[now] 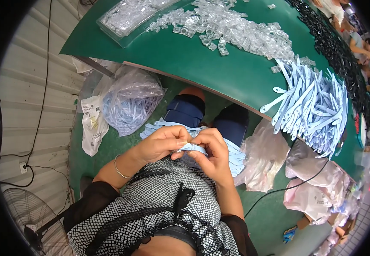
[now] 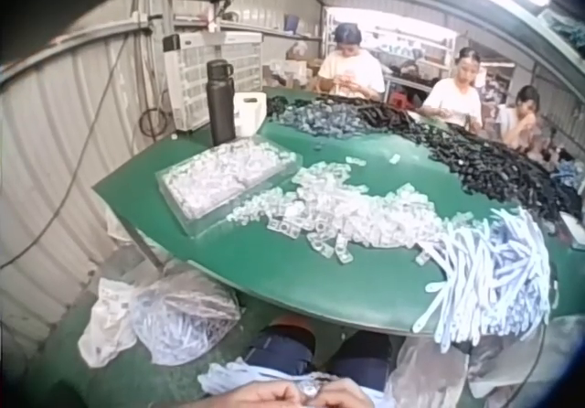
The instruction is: Assembling small clear plastic clips onto light blue plastic straps at a factory workbench.
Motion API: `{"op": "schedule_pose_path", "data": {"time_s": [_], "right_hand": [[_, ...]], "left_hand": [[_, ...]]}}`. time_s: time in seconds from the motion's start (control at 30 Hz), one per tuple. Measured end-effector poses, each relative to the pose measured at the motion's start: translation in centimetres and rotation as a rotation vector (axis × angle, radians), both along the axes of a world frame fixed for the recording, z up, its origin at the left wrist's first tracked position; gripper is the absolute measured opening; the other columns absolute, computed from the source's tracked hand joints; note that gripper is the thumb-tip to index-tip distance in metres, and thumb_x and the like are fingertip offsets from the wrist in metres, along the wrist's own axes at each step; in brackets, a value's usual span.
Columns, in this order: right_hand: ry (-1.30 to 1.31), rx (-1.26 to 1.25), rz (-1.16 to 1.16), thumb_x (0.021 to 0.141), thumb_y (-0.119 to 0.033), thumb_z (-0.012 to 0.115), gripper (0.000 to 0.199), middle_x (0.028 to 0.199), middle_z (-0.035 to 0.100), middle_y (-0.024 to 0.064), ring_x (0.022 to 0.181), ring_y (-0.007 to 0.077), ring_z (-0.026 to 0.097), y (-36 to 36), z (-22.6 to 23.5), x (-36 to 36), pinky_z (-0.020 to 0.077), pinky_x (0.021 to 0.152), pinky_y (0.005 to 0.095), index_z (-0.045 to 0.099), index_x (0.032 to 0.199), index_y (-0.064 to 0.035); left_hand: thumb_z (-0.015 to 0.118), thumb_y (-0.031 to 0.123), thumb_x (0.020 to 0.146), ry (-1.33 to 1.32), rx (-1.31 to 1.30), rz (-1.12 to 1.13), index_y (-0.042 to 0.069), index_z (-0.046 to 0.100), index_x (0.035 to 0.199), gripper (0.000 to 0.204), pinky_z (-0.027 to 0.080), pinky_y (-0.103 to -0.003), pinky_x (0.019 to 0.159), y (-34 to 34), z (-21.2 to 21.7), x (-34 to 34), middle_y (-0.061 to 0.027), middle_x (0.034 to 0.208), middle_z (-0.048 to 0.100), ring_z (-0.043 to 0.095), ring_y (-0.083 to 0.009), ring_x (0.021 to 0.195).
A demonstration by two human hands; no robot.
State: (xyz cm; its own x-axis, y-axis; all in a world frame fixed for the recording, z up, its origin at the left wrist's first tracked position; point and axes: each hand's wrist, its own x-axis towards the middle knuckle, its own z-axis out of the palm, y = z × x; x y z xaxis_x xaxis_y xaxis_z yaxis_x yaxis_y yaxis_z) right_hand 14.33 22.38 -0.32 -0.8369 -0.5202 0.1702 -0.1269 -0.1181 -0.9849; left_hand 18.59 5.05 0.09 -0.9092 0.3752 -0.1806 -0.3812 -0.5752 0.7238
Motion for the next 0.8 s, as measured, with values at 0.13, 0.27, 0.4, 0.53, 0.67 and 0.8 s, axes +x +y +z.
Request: {"op": "schedule_pose_path", "data": {"time_s": [0.13, 0.27, 0.4, 0.53, 0.67, 0.8], "right_hand": [[0.051, -0.021, 0.022, 0.068, -0.012, 0.072, 0.027, 0.085, 0.051, 0.0077, 0.076, 0.0171, 0.051, -0.1, -0.3, -0.1, 0.0412, 0.063, 0.0250, 0.057, 0.087, 0.0003], [0.134, 0.050, 0.088, 0.068, -0.010, 0.072, 0.029, 0.088, 0.049, 0.0075, 0.078, 0.0161, 0.050, 0.2, -0.5, -0.3, 0.0416, 0.065, 0.0244, 0.056, 0.090, 0.0013], [-0.098, -0.122, 0.069, 0.069, -0.010, 0.071, 0.028, 0.086, 0.051, 0.0075, 0.076, 0.0164, 0.051, -0.4, -0.4, 0.2, 0.0416, 0.064, 0.0245, 0.057, 0.090, 0.0005], [-0.064, -0.130, 0.065, 0.069, -0.009, 0.071, 0.026, 0.084, 0.052, 0.0075, 0.075, 0.0169, 0.051, -0.5, -0.5, 0.0, 0.0415, 0.063, 0.0236, 0.057, 0.090, -0.0005], [0.334, 0.132, 0.043, 0.067, -0.009, 0.072, 0.027, 0.085, 0.051, 0.0082, 0.076, 0.0176, 0.051, -0.4, 0.3, -0.3, 0.0424, 0.064, 0.0256, 0.058, 0.088, -0.0003], [0.225, 0.043, -0.001, 0.065, -0.013, 0.074, 0.029, 0.084, 0.052, 0.0082, 0.078, 0.0178, 0.051, 0.4, 0.2, -0.4, 0.0420, 0.065, 0.0262, 0.058, 0.085, -0.0005]], "left_hand": [[0.049, 0.012, 0.089, 0.020, -0.121, -0.028, 0.005, 0.045, 0.081, 0.011, 0.035, -0.018, 0.051, -0.1, 0.5, 0.2, 0.0012, 0.071, 0.047, 0.044, -0.0040, 0.058], [0.048, 0.010, 0.088, 0.014, -0.145, -0.039, 0.005, 0.045, 0.079, 0.011, 0.035, -0.018, 0.051, -0.4, 0.3, 0.4, 0.0000, 0.071, 0.048, 0.044, -0.0047, 0.058], [0.050, 0.010, 0.087, 0.035, -0.032, -0.005, 0.005, 0.045, 0.079, 0.011, 0.035, -0.018, 0.052, -0.2, 0.2, 0.6, 0.0001, 0.071, 0.048, 0.045, -0.0044, 0.058], [0.051, 0.011, 0.087, 0.025, -0.091, 0.029, 0.005, 0.046, 0.079, 0.011, 0.036, -0.017, 0.052, 0.1, 0.3, 0.7, 0.0004, 0.071, 0.049, 0.045, -0.0043, 0.058], [0.052, 0.012, 0.088, 0.027, -0.107, 0.073, 0.005, 0.046, 0.081, 0.012, 0.037, -0.017, 0.052, 0.2, 0.6, 0.8, 0.0007, 0.073, 0.050, 0.046, -0.0042, 0.059], [0.052, 0.012, 0.088, -0.067, 0.085, 0.076, 0.005, 0.046, 0.081, 0.012, 0.037, -0.017, 0.054, 0.7, 0.5, 0.7, 0.0005, 0.075, 0.050, 0.046, -0.0043, 0.062]]}}
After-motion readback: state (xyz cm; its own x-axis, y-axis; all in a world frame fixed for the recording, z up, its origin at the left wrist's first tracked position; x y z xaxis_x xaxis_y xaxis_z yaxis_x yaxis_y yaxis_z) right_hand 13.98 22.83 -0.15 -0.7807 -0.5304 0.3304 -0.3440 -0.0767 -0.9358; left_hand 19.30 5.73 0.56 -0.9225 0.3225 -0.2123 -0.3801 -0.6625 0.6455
